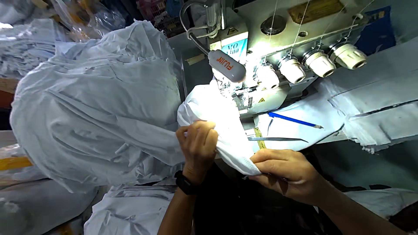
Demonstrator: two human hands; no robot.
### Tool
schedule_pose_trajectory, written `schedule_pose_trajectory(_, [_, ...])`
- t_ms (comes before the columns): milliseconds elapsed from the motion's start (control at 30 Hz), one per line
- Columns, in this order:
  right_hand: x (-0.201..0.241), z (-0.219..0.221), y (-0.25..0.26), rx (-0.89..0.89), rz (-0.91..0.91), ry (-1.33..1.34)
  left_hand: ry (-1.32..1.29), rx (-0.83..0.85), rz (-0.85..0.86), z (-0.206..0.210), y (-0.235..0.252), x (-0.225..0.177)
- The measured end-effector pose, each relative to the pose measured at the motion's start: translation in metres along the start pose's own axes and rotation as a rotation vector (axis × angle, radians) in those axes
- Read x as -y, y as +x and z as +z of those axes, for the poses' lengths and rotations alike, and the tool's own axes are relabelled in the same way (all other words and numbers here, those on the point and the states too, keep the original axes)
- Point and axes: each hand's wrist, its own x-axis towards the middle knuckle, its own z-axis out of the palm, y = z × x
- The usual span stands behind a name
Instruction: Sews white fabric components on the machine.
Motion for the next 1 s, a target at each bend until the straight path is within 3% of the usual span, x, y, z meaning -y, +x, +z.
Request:
schedule_pose_trajectory(100, [-0.005, 0.005, 0.000, 0.011, 0.021, -0.004, 0.047, 0.022, 0.057, -0.011, 0.008, 0.010])
schedule_pose_trajectory(267, [-0.026, 0.017, 0.012, -0.121, 0.111, -0.013, 0.063, 0.091, 0.175, -0.015, 0.033, 0.026])
schedule_pose_trajectory(567, [-0.042, 0.024, 0.043, -0.287, 0.131, -0.074, -0.402, 0.509, 0.122, -0.033, 0.061, 0.034])
schedule_pose_trajectory(800, [-0.063, 0.019, 0.072, -0.328, 0.033, -0.107, -0.380, 0.397, 0.062, -0.029, 0.061, 0.016])
schedule_pose_trajectory(1000, [-0.057, 0.013, 0.071, -0.263, -0.004, -0.255, -0.294, 0.400, 0.127, -0.025, 0.052, 0.001])
